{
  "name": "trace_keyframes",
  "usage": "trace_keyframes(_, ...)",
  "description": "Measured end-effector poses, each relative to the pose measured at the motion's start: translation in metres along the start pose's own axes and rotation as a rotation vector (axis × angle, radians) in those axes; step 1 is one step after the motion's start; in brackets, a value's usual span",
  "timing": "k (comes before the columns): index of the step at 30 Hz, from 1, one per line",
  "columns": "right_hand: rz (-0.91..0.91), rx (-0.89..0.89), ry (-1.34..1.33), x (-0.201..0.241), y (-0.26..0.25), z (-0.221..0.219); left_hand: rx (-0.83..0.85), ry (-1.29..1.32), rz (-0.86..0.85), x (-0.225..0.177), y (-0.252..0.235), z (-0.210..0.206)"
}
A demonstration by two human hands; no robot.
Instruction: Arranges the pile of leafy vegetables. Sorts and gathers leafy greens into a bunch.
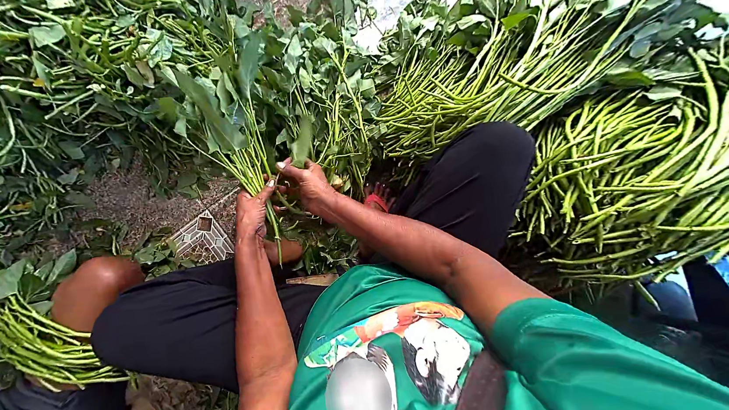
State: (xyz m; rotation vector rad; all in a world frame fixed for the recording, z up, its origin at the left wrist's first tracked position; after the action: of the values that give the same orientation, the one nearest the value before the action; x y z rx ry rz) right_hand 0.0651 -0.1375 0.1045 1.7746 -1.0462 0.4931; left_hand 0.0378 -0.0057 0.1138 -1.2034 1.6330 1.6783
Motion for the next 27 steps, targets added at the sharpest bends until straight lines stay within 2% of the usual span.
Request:
trace_keyframes(3,0.035,-0.029,-0.199,0.005,0.006,0.003,-0.029,0.055,-0.048,-0.008,-0.001,0.008)
trace_keyframes(5,0.095,0.092,-0.108,0.009,0.018,0.000,-0.103,0.092,-0.099,-0.016,-0.002,0.017)
trace_keyframes(8,0.230,0.462,0.467,0.011,0.058,-0.010,-0.256,0.013,-0.165,-0.030,-0.003,0.049)
trace_keyframes(10,0.282,0.585,0.866,0.004,0.073,-0.009,-0.262,-0.057,-0.171,-0.035,-0.004,0.065)
trace_keyframes(12,0.374,0.506,1.072,0.012,0.071,-0.004,-0.205,-0.111,-0.182,-0.035,-0.005,0.063)
trace_keyframes(14,0.471,0.407,1.141,0.028,0.058,-0.005,-0.112,-0.167,-0.210,-0.033,-0.008,0.051)
trace_keyframes(16,0.525,0.453,1.173,0.031,0.042,-0.013,-0.010,-0.198,-0.262,-0.033,-0.005,0.036)
trace_keyframes(18,0.436,0.576,1.162,0.019,0.032,-0.024,0.099,-0.187,-0.332,-0.040,0.001,0.022)
trace_keyframes(20,0.249,0.628,0.967,0.006,0.030,-0.029,0.149,-0.126,-0.373,-0.043,0.004,0.018)
trace_keyframes(21,0.163,0.621,0.824,-0.001,0.030,-0.029,0.135,-0.100,-0.376,-0.043,0.003,0.020)
trace_keyframes(24,0.083,0.488,0.557,-0.002,0.046,-0.027,0.051,0.005,-0.384,-0.046,0.005,0.025)
trace_keyframes(25,0.065,0.384,0.602,0.013,0.067,-0.029,0.021,0.030,-0.396,-0.047,0.006,0.025)
trace_keyframes(27,0.034,0.185,0.980,0.057,0.118,-0.040,-0.046,0.049,-0.426,-0.045,0.006,0.026)
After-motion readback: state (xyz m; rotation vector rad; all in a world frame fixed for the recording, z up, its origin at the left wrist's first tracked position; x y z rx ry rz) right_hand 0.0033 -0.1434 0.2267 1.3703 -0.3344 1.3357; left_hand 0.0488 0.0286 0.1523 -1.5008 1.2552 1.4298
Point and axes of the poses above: each hand's wrist, its own y-axis away from the middle knuckle, its own z-axis out of the back of the hand, x = y × z, the point moved 9 cm from there along -y, towards the middle knuckle, and after that the axes turned 6 degrees about y, right-handed, at the moved point
